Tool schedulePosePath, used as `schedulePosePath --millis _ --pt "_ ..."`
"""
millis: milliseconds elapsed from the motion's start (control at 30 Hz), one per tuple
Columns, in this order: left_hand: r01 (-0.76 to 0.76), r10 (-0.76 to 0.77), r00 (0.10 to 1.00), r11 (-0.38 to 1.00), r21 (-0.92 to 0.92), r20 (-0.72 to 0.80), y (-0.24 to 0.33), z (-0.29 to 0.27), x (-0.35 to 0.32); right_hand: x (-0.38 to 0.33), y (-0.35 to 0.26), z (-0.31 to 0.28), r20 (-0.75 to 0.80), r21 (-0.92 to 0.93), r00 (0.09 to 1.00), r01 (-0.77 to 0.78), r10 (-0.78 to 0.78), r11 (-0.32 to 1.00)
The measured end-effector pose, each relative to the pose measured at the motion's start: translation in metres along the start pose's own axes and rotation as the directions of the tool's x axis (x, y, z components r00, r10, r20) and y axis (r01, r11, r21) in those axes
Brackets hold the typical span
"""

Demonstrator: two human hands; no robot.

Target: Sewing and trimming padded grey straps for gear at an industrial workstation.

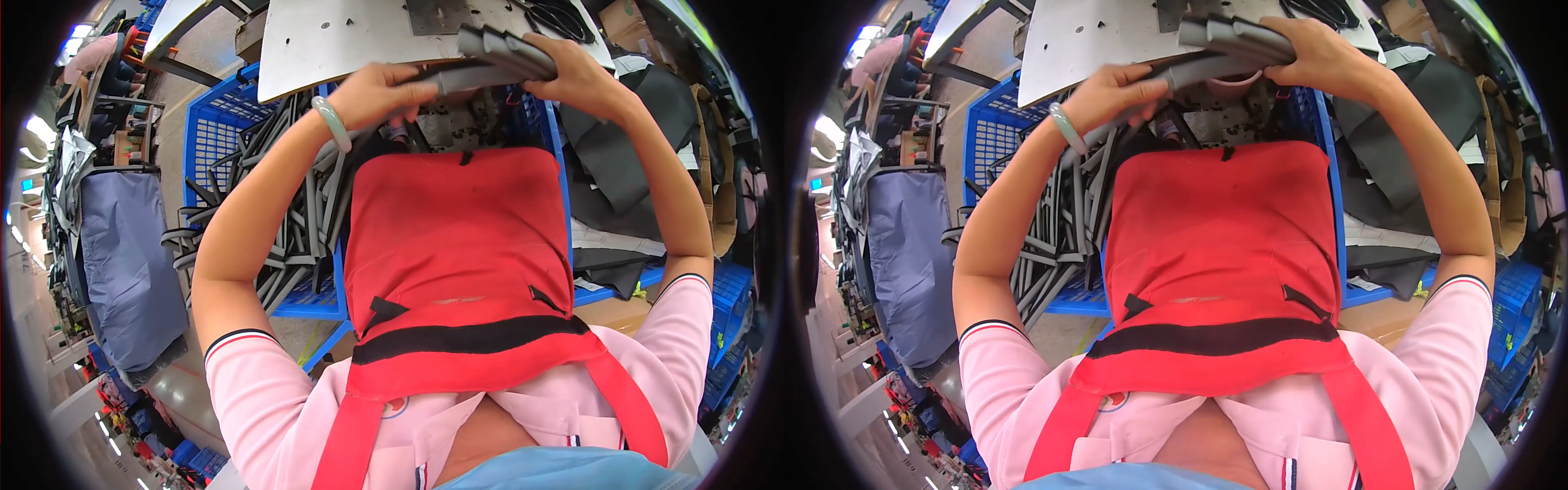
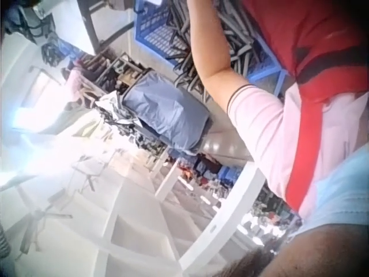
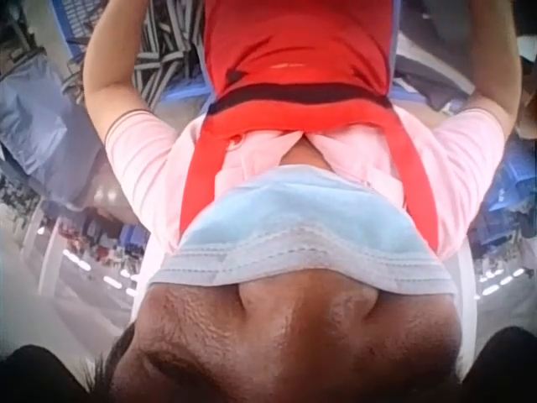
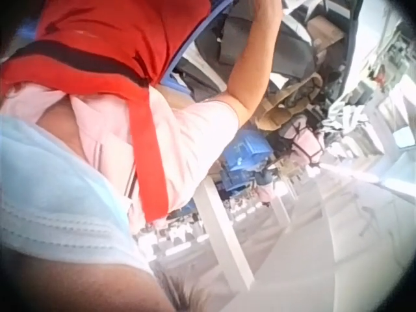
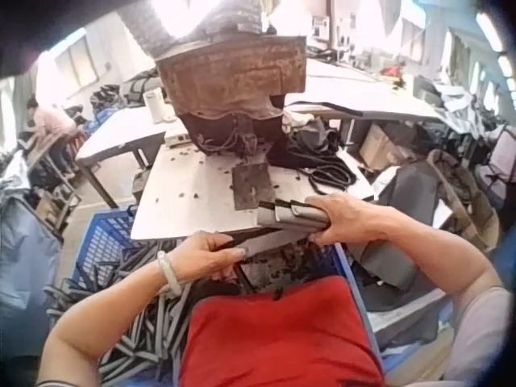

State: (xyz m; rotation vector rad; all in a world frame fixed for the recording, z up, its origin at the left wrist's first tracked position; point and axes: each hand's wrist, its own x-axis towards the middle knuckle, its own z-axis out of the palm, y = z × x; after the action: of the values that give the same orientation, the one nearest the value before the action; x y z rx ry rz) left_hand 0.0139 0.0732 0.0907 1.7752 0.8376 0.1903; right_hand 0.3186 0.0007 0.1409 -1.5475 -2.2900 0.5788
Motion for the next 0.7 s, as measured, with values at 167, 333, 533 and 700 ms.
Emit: schedulePosePath --millis 167,333,533,700 --pt "-0.227 0.274 0.891 0.959 0.169 -0.362 0.037 -0.019 0.021 0.006 0.003 -0.023 -0.193 -0.062 0.967 -0.182 0.167 0.981" --pt "-0.194 0.236 0.892 0.970 0.145 -0.386 0.058 -0.035 0.053 0.024 0.006 -0.054 -0.238 -0.032 0.966 -0.112 0.102 0.993" --pt "-0.131 0.125 0.893 0.991 0.016 -0.432 0.066 -0.045 0.074 0.043 0.007 -0.061 -0.246 -0.122 0.951 -0.224 0.189 0.967" --pt "-0.207 0.164 0.882 0.977 -0.051 -0.442 0.061 -0.052 0.080 0.050 0.017 -0.065 -0.225 -0.068 0.960 -0.185 0.166 0.980"
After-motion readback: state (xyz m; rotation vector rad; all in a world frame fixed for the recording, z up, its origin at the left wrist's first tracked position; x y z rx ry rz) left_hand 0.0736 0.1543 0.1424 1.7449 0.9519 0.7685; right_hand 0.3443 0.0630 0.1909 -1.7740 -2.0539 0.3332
